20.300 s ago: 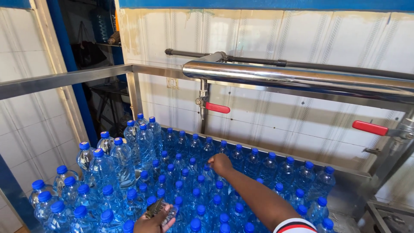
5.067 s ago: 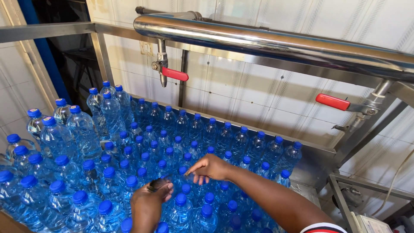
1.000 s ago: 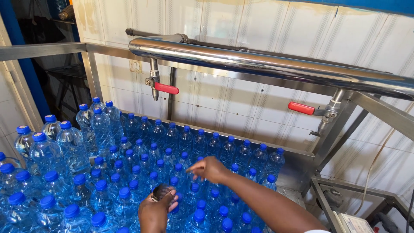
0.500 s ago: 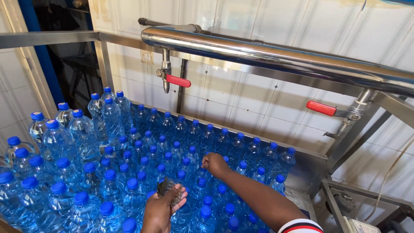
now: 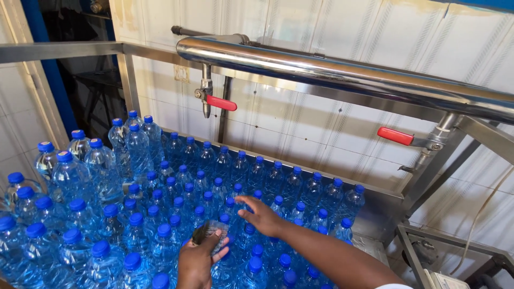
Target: Manually applying plastic shrink-wrap seals to the necks of filled water bottles at a production station.
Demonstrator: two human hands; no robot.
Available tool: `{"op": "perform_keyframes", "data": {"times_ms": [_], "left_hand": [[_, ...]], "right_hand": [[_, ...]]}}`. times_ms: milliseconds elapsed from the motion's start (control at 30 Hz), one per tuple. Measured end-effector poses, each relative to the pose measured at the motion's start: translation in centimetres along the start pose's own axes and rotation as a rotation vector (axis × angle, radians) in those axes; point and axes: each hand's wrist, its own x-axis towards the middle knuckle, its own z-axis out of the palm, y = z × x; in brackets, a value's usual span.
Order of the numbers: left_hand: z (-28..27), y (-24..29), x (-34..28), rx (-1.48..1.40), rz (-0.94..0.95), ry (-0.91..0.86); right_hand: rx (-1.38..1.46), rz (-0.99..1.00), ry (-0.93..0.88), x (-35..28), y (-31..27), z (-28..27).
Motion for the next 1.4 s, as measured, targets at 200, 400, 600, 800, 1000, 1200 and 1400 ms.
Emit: {"op": "perform_keyframes", "data": {"times_ms": [200,400,600,800,1000,1200,1400], "left_hand": [[0.6,0.8,-1.6,0.118,0.015,-0.040],[0.2,0.7,-1.5,0.112,0.021,-0.060],[0.6,0.3,-0.8,0.168,0.064,0.007],[-0.1,-0.1,0.8,0.488,0.163,0.060],[-0.1,-0.9,2.1,0.132,0.104,0.004],[-0.4,-0.9,2.2,0.122,0.031,0.028],[-0.4,-0.3,0.7,0.135,0.068,-0.013]], "right_hand": [[0.136,-0.152,-0.102,-0.5,-5.5,0.3],[0.372,-0.038,-0.079,-1.7,-6.8,0.5],[0.160,-0.207,0.287,-2.6,-7.4,1.0],[0.413,0.104,-0.794,-1.3,-6.9,-5.0],[-0.024,0.540,0.222,6.2,3.6,-6.1],[-0.321,0.370,0.326,9.1,13.3,-3.8],[-0.142,0.358,0.376,9.4,12.4,-3.4]]}}
